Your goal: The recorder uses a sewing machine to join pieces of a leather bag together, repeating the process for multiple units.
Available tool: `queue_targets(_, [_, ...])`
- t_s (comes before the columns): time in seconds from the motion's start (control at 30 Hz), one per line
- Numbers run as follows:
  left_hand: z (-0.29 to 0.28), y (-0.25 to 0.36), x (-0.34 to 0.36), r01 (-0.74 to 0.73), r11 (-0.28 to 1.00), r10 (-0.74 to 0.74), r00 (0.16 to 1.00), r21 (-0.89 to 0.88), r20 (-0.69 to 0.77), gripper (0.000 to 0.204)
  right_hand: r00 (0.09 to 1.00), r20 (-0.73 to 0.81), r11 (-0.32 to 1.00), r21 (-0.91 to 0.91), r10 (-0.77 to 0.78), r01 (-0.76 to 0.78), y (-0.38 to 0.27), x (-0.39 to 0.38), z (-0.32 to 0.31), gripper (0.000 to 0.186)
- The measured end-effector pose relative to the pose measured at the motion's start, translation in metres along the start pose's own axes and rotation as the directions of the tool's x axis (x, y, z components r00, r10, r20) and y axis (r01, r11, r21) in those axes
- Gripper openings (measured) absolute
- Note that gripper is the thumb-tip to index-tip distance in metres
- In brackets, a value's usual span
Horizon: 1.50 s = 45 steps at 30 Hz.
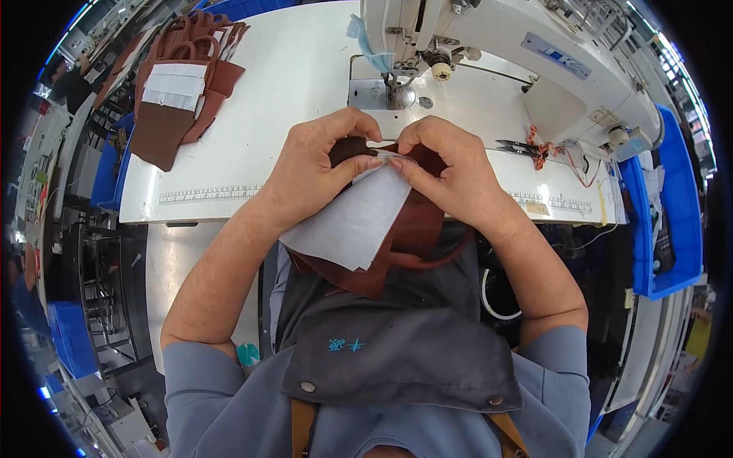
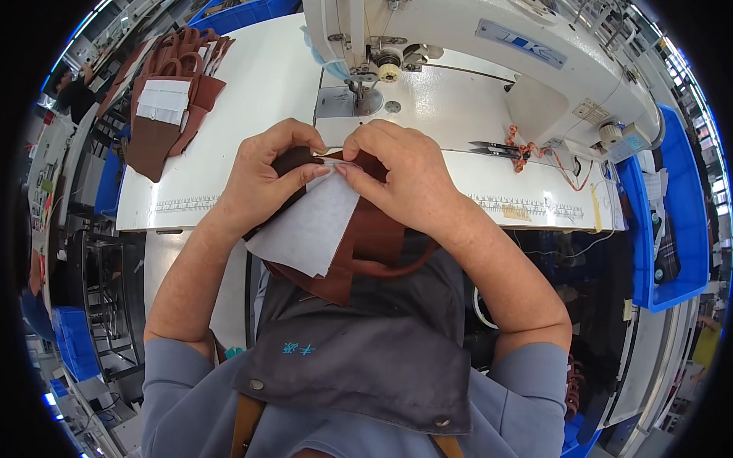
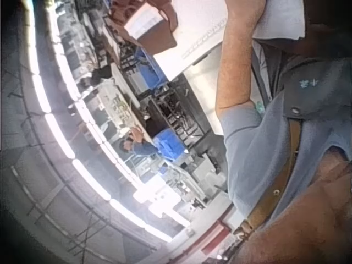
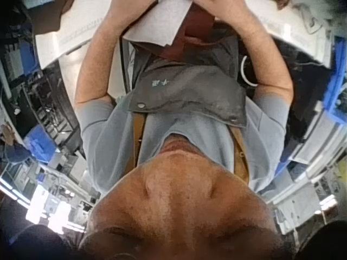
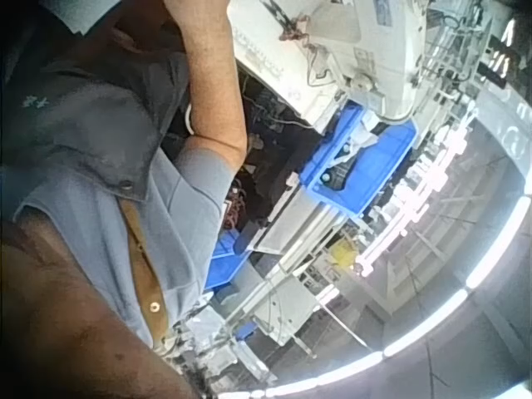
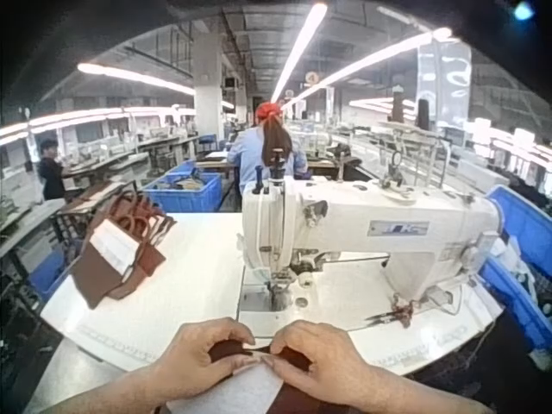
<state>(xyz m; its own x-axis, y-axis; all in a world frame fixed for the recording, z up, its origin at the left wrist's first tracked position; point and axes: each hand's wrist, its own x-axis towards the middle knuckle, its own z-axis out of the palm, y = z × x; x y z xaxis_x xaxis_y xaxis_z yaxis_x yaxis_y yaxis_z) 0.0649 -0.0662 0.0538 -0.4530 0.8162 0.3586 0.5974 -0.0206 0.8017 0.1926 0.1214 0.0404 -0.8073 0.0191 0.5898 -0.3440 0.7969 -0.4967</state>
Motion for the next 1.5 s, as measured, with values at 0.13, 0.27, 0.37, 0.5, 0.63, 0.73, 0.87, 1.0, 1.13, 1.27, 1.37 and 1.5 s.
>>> queue_targets(0.13, [-0.004,-0.002,-0.001,-0.12,0.988,0.115,0.992,0.095,0.051,0.014,0.99,0.08,0.972,0.197,0.116,-0.13,0.0,0.0,-0.001,0.011])
queue_targets(0.27, [-0.01,0.002,-0.004,-0.126,0.982,0.117,0.99,0.142,0.073,0.013,0.985,0.082,0.953,0.255,0.15,-0.166,-0.004,0.001,-0.003,0.011])
queue_targets(0.37, [-0.014,0.013,-0.012,-0.068,0.984,0.057,0.996,0.168,0.066,0.012,0.989,0.066,0.951,0.275,0.131,-0.144,-0.013,0.002,-0.006,0.012])
queue_targets(0.5, [-0.015,0.023,-0.019,0.117,0.986,-0.12,0.993,0.117,0.022,0.013,0.986,0.079,0.947,0.277,0.149,-0.166,-0.02,0.002,-0.012,0.012])
queue_targets(0.63, [-0.014,0.026,-0.024,0.259,0.966,-0.259,0.965,0.012,0.034,0.014,0.977,0.106,0.923,0.324,0.184,-0.209,-0.025,0.001,-0.014,0.013])
queue_targets(0.73, [-0.013,0.028,-0.027,0.268,0.963,-0.267,0.963,-0.032,0.025,0.013,0.964,0.141,0.904,0.338,0.226,-0.261,-0.029,0.001,-0.016,0.013])
queue_targets(0.87, [-0.013,0.029,-0.028,0.236,0.97,-0.235,0.972,-0.061,0.019,0.014,0.974,0.117,0.92,0.325,0.192,-0.22,-0.03,0.003,-0.017,0.013])
queue_targets(1.0, [-0.016,0.033,-0.028,0.24,0.968,-0.239,0.971,-0.076,0.029,0.015,0.972,0.121,0.914,0.336,0.2,-0.23,-0.033,0.004,-0.017,0.013])
queue_targets(1.13, [-0.018,0.029,-0.026,0.207,0.977,-0.205,0.977,-0.044,0.058,0.016,0.969,0.142,0.92,0.311,0.204,-0.239,-0.03,0.005,-0.016,0.014])
queue_targets(1.27, [-0.018,0.011,-0.016,0.092,0.995,-0.09,0.994,-0.03,0.058,0.016,0.966,0.138,0.938,0.245,0.217,-0.245,-0.026,0.01,-0.013,0.015])
queue_targets(1.37, [-0.016,-0.003,0.001,0.077,0.996,-0.072,0.994,-0.051,0.079,0.021,0.981,0.122,0.985,0.066,0.15,-0.159,-0.01,0.011,-0.007,0.013])
queue_targets(1.5, [-0.009,-0.034,0.034,0.073,0.995,-0.078,0.993,0.065,0.09,0.029,0.992,0.118,0.998,-0.051,0.041,-0.035,0.024,0.017,0.0,0.009])
